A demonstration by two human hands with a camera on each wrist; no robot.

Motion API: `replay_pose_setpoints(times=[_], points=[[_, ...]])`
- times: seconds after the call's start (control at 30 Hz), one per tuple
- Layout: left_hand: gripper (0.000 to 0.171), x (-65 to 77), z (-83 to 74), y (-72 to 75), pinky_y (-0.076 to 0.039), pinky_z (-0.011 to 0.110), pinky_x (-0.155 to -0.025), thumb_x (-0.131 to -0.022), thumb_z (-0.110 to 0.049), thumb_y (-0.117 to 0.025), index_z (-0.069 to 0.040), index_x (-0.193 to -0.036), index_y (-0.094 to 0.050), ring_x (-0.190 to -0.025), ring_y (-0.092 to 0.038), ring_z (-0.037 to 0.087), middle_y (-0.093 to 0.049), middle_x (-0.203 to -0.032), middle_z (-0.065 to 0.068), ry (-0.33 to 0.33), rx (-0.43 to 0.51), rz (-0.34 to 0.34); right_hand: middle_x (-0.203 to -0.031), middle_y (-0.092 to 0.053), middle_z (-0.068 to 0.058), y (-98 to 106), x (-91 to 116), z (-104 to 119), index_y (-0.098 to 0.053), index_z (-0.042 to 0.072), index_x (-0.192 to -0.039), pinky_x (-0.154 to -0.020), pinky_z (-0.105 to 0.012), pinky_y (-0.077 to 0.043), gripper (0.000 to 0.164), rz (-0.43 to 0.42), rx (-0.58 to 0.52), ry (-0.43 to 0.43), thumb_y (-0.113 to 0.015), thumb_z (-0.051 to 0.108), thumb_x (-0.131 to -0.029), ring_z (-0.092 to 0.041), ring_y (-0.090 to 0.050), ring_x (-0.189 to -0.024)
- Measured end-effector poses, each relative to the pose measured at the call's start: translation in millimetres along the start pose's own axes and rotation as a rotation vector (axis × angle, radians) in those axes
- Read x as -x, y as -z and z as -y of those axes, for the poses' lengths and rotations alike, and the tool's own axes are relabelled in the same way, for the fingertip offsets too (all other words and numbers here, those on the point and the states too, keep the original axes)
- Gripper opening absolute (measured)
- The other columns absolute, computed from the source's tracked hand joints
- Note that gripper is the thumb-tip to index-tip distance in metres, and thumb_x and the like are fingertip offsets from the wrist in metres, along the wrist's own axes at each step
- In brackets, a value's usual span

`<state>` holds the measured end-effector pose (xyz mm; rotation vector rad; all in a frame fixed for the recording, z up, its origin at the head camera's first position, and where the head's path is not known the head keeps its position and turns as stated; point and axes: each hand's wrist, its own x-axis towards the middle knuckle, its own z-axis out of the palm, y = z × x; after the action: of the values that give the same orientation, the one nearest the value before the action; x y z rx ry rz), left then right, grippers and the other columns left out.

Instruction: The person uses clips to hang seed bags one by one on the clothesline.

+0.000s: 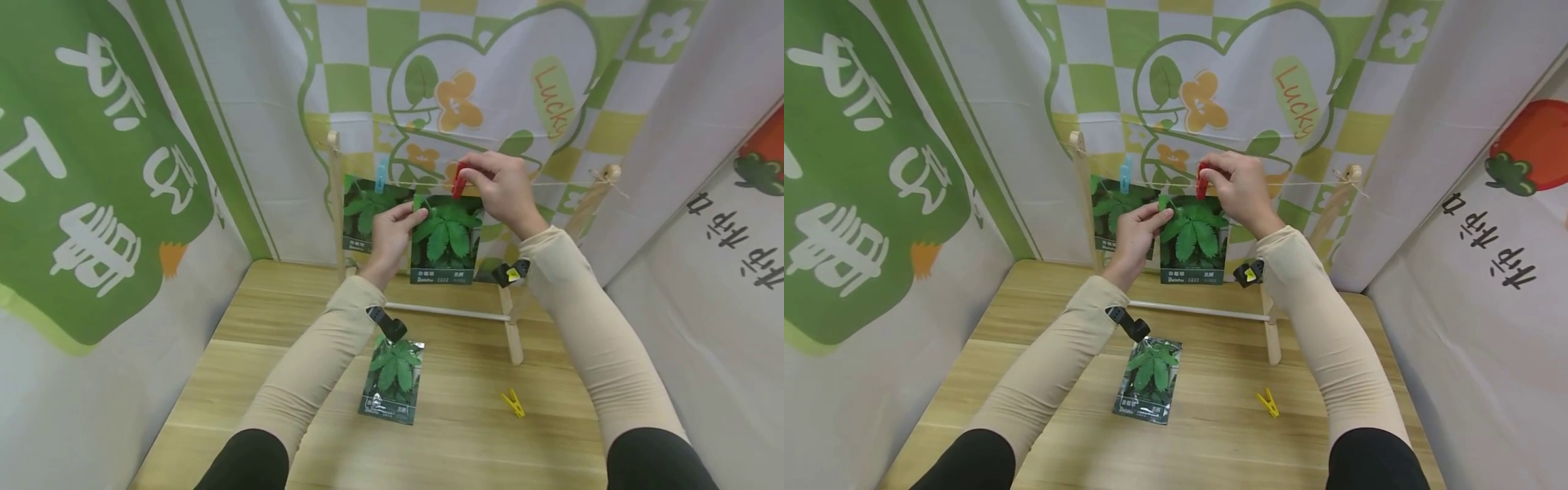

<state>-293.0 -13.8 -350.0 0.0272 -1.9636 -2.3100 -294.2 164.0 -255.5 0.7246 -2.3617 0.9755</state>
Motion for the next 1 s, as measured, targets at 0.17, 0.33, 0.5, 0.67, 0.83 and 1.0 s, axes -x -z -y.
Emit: replay_pose_setpoints(times=[0.17,0.33,0.5,0.67,0.83,1.0], points=[[0.026,-0.8,-1.5,-0.4,-0.043,0.026,-0.068,-0.087,-0.018,-0.074,-0.005,-0.110,-0.073,-0.071,-0.052,0.003,-0.072,-0.098,0.001,-0.015,0.000,-0.006,-0.099,-0.073,-0.016,-0.1,0.5,-2.0,-0.073,0.000,-0.102,-0.072,-0.019,-0.049,0.017,0.038,0.010,-0.004,-0.062,0.012,-0.095,-0.026,-0.068,-0.084],[0.028,-0.6,-0.6,1.1,-0.044,0.021,-0.066,-0.088,-0.018,-0.073,-0.004,-0.112,-0.072,-0.076,-0.055,0.003,-0.072,-0.101,0.005,-0.009,-0.014,0.004,-0.109,-0.070,-0.019,1.0,2.2,-3.6,-0.069,0.000,-0.115,-0.080,-0.038,-0.055,0.025,0.109,-0.001,-0.066,-0.063,0.013,-0.094,-0.030,-0.068,-0.091],[0.031,1.2,1.0,3.6,-0.047,0.015,-0.070,-0.090,-0.017,-0.071,-0.003,-0.117,-0.069,-0.086,-0.059,0.003,-0.069,-0.116,0.014,0.009,-0.013,-0.008,-0.116,-0.068,-0.019,1.5,3.6,-4.3,-0.064,0.001,-0.125,-0.085,-0.039,-0.056,0.034,0.162,-0.044,-0.121,-0.065,0.013,-0.094,-0.031,-0.069,-0.098],[0.030,3.7,4.3,7.4,-0.050,0.016,-0.077,-0.091,-0.018,-0.070,-0.002,-0.117,-0.069,-0.094,-0.062,0.008,-0.069,-0.117,0.015,-0.035,-0.022,-0.018,-0.117,-0.068,-0.019,0.6,5.3,-4.6,-0.062,0.003,-0.129,-0.084,-0.033,-0.057,0.037,0.169,-0.078,-0.156,-0.065,0.014,-0.094,-0.031,-0.069,-0.100],[0.026,6.1,8.3,10.9,-0.053,0.028,-0.086,-0.092,-0.018,-0.068,-0.003,-0.114,-0.070,-0.095,-0.065,0.011,-0.071,-0.113,0.016,-0.126,-0.046,-0.031,-0.118,-0.068,-0.020,-0.4,7.2,-6.0,-0.061,0.005,-0.131,-0.085,-0.036,-0.057,0.038,0.169,-0.095,-0.169,-0.065,0.013,-0.093,-0.032,-0.069,-0.100],[0.026,8.0,12.3,13.1,-0.051,0.020,-0.071,-0.093,-0.018,-0.067,-0.004,-0.115,-0.070,-0.086,-0.063,0.003,-0.072,-0.112,0.015,-0.156,-0.034,-0.037,-0.120,-0.068,-0.020,-0.7,11.2,-7.1,-0.060,0.004,-0.131,-0.087,-0.038,-0.057,0.039,0.168,-0.113,-0.201,-0.066,0.013,-0.093,-0.033,-0.069,-0.101]])
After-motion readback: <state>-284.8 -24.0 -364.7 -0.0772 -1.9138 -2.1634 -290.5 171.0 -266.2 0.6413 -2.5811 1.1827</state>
